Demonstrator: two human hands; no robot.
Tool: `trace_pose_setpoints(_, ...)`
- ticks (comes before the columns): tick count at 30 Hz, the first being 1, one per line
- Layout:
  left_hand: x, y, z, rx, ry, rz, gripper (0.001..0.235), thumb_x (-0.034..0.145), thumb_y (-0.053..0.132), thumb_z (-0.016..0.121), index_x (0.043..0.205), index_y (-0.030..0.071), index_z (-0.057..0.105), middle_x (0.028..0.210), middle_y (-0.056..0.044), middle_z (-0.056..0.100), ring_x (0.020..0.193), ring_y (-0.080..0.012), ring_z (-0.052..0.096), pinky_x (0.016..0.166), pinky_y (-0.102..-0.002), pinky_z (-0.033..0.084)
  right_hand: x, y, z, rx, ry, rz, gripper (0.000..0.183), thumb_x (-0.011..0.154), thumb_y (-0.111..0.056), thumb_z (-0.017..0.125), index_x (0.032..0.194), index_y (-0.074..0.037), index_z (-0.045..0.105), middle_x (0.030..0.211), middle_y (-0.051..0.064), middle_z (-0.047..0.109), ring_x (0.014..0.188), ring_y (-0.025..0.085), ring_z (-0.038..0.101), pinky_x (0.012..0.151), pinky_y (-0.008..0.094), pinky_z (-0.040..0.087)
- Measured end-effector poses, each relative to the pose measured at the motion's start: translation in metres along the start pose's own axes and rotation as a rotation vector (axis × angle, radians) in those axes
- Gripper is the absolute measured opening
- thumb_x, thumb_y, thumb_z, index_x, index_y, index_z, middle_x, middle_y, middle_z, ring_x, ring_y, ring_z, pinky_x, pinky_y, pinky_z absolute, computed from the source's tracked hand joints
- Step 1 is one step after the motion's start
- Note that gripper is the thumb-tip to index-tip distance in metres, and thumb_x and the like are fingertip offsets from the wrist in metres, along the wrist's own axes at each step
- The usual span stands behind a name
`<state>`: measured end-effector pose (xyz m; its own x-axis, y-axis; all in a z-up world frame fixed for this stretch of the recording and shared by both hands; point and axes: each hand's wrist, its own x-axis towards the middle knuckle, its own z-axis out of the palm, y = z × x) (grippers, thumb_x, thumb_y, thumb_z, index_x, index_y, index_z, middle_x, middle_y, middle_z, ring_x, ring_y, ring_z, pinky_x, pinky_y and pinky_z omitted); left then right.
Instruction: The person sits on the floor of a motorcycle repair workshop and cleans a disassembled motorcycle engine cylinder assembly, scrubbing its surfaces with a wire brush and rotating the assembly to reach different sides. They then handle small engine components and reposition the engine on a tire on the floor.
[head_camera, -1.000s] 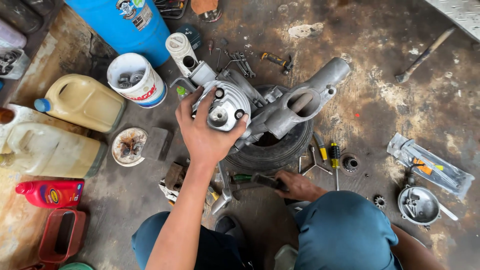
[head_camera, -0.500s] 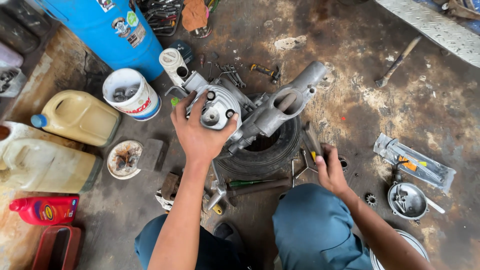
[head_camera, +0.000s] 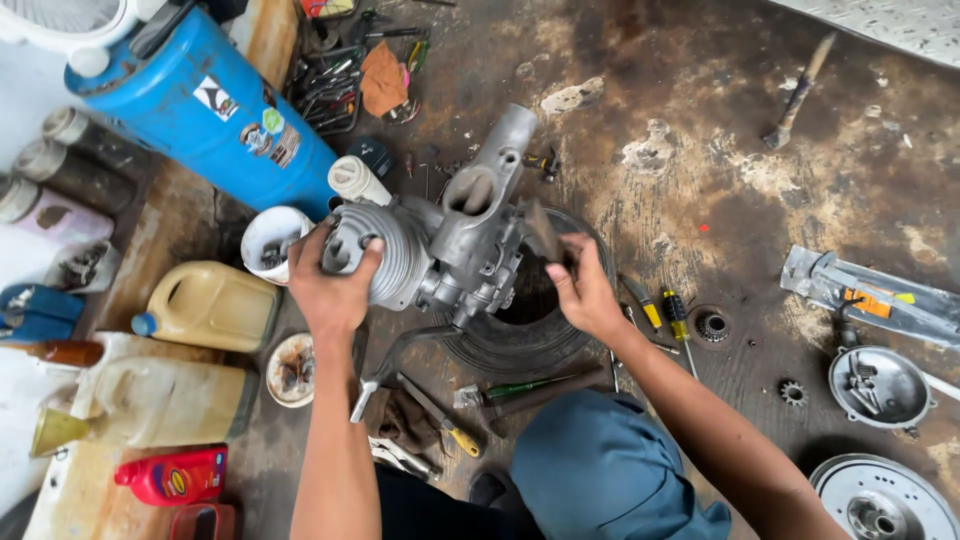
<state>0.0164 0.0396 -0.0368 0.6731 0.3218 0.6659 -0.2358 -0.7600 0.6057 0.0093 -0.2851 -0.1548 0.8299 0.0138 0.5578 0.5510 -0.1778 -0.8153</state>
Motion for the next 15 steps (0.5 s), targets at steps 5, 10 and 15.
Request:
trace_pose_setpoints(5, 0.005, -0.007, -0.006, 0.029, -0.039, -0.035, 0.066, 0.064, 0.036, 0.099, 0.12, 0.01, 0.075, 0.116, -0.015, 0.067, 0.107, -0.0405, 0.069, 0.091, -0.047, 0.058, 0.004, 0.01, 0.014, -0.133, 0.009, -0.064, 0.036, 0.096, -0.014, 0.072, 0.123, 0.002, 0.055, 0.111, 0.025, 0.069, 0.105, 0.047, 0.068, 0.09, 0.054, 0.055)
trace_pose_setpoints(10, 0.001, -0.011, -0.009, 0.096, -0.049, -0.087, 0.069, 0.062, 0.042, 0.1, 0.119, 0.013, 0.075, 0.115, -0.011, 0.067, 0.105, -0.0377, 0.07, 0.09, -0.045, 0.059, 0.024, -0.016, 0.047, -0.378, 0.01, -0.375, 0.031, 0.098, -0.04, 0.066, 0.111, -0.012, 0.067, 0.11, 0.005, 0.071, 0.094, 0.028, 0.074, 0.07, 0.041, 0.059)
trace_pose_setpoints(15, -0.005, -0.007, 0.001, 0.059, 0.022, -0.057, 0.067, 0.059, 0.038, 0.1, 0.116, 0.013, 0.077, 0.113, -0.013, 0.07, 0.102, -0.0416, 0.071, 0.089, -0.049, 0.059, 0.008, -0.014, 0.027, -0.38, 0.061, -0.355, 0.032, 0.098, -0.036, 0.068, 0.109, -0.005, 0.07, 0.101, 0.013, 0.071, 0.086, 0.036, 0.073, 0.064, 0.042, 0.059)
